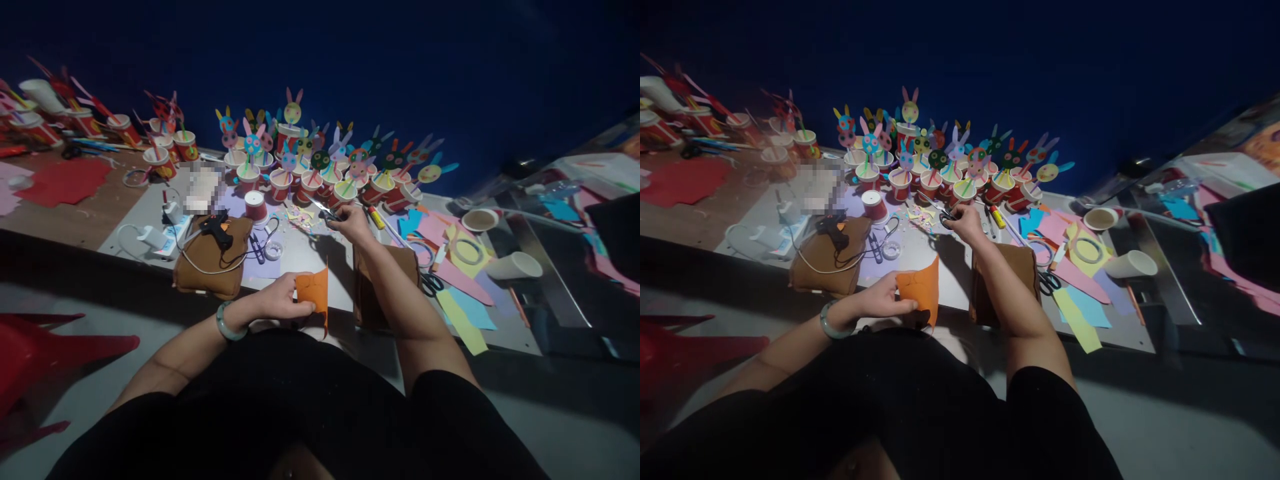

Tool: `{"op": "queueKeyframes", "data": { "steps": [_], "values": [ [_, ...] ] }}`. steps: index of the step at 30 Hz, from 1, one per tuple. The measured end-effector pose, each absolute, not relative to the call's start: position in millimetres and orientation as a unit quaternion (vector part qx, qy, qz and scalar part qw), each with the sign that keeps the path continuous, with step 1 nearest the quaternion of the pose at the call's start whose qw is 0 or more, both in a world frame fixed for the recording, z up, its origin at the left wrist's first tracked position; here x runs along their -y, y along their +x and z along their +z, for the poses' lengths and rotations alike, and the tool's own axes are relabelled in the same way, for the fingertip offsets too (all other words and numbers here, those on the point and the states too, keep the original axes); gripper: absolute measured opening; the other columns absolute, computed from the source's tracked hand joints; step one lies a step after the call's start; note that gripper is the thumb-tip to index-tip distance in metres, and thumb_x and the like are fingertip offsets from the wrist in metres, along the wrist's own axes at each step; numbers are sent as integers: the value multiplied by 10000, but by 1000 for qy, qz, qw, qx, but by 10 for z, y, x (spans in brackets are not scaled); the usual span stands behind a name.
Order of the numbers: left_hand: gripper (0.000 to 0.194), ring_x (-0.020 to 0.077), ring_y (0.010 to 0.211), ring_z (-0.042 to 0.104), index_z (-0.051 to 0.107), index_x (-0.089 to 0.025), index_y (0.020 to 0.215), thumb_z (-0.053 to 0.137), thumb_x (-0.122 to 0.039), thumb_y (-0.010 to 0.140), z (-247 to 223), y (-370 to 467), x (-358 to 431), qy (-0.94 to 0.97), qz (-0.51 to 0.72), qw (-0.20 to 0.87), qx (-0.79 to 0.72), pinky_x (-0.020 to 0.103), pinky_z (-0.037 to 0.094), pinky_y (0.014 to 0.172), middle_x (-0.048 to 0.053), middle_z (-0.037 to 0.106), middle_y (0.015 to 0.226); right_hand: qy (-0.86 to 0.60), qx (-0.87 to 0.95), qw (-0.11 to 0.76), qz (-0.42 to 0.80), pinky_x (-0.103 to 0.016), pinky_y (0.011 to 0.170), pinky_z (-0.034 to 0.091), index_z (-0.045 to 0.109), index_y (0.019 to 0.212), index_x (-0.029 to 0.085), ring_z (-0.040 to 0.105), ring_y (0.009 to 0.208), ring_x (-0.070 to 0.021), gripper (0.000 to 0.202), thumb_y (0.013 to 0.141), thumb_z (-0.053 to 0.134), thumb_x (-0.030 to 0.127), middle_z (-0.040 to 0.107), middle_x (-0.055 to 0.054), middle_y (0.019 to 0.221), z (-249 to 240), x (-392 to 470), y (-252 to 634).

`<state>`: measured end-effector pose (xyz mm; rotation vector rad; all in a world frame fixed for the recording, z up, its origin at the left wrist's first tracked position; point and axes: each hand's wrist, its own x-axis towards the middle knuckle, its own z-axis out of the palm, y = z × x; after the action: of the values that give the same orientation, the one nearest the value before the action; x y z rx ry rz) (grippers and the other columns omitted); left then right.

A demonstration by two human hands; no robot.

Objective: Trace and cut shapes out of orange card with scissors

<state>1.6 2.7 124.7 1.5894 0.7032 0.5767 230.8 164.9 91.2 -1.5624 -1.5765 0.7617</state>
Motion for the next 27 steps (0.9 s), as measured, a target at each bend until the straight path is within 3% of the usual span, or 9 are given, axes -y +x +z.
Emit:
{"op": "queueKeyframes", "data": {
  "steps": [4,13,17,22,27],
  "values": [
    [238,124,722,550,616,-137,911,635,-269,713,1250,16,-23,680,253,618,-301,231,477,668,17,645,808,-611,599,376,356,-232,431,369,543,581,191,539,469,-121,269,508,783,288,567,28,516,884,-1639,2307],
    [185,105,682,522,616,-140,858,616,-255,714,1233,17,-36,682,270,613,-294,221,452,661,-1,622,765,-638,610,343,322,-247,449,418,635,637,179,566,499,-139,252,497,824,268,628,9,553,722,-1686,2350],
    [182,109,696,523,615,-140,869,611,-259,732,1221,7,-34,688,264,607,-297,227,448,671,2,620,778,-637,593,351,346,-262,458,443,657,658,182,589,506,-156,229,511,804,275,633,2,559,701,-1696,2344],
    [195,120,705,537,612,-128,852,612,-295,749,1208,1,-33,691,261,602,-304,247,456,689,16,615,777,-622,624,325,343,-249,456,385,675,648,167,522,471,-119,168,577,769,288,591,18,514,723,-1681,2349],
    [210,124,718,556,624,-123,867,613,-304,759,1199,4,-33,699,257,593,-306,247,463,699,20,632,793,-619,614,333,359,-248,458,408,649,659,169,536,465,-119,186,559,779,257,586,27,535,781,-1623,2316]
  ]
}}
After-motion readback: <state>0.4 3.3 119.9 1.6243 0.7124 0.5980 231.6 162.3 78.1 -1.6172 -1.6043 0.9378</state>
